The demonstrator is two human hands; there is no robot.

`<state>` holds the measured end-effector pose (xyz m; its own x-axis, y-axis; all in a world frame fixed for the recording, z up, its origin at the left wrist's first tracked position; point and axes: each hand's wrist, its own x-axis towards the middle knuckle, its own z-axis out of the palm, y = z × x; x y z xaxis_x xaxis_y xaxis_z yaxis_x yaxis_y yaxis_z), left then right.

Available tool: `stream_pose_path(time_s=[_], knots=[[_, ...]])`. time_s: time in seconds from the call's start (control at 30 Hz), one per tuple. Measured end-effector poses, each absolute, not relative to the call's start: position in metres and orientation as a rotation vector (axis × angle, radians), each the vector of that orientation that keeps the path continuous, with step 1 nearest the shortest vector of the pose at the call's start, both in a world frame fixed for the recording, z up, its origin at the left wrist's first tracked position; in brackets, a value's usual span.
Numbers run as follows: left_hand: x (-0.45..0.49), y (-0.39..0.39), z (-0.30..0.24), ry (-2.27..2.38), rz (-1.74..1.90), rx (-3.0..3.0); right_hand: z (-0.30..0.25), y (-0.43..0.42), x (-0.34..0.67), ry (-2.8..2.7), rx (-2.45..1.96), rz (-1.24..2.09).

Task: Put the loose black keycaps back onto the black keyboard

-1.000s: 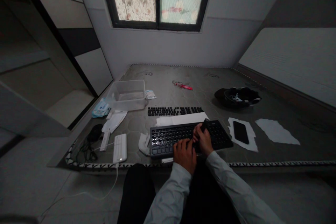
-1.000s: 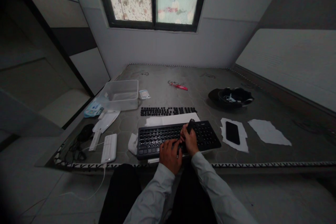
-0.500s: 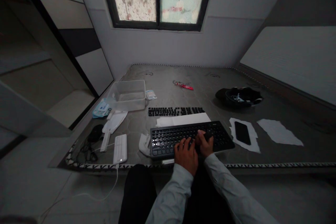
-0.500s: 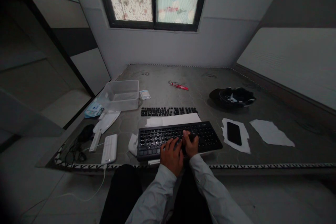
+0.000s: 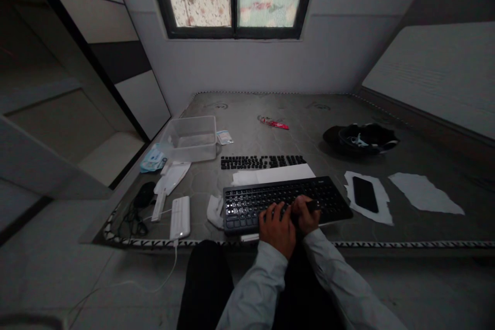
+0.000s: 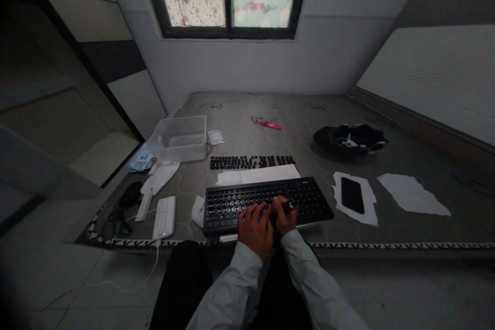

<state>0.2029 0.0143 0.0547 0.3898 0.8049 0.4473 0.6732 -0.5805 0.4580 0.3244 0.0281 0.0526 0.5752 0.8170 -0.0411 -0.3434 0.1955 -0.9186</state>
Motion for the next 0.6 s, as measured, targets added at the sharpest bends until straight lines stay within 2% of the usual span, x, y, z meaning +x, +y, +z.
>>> stream_pose_path(time_s=[0.1,0.27,0.6], knots=[[0.204,0.014,0.058,1.338,0.964,2.441,0.065,0.037,0.323,-0.574,-0.973,0.833],[0.206,0.013,0.061,1.361,0.976,2.437,0.087,0.043,0.329,-0.589,-0.87,0.986],[0.205,0.014,0.06,1.336,1.009,2.418,0.101,0.04,0.343,-0.771,-1.017,1.03]])
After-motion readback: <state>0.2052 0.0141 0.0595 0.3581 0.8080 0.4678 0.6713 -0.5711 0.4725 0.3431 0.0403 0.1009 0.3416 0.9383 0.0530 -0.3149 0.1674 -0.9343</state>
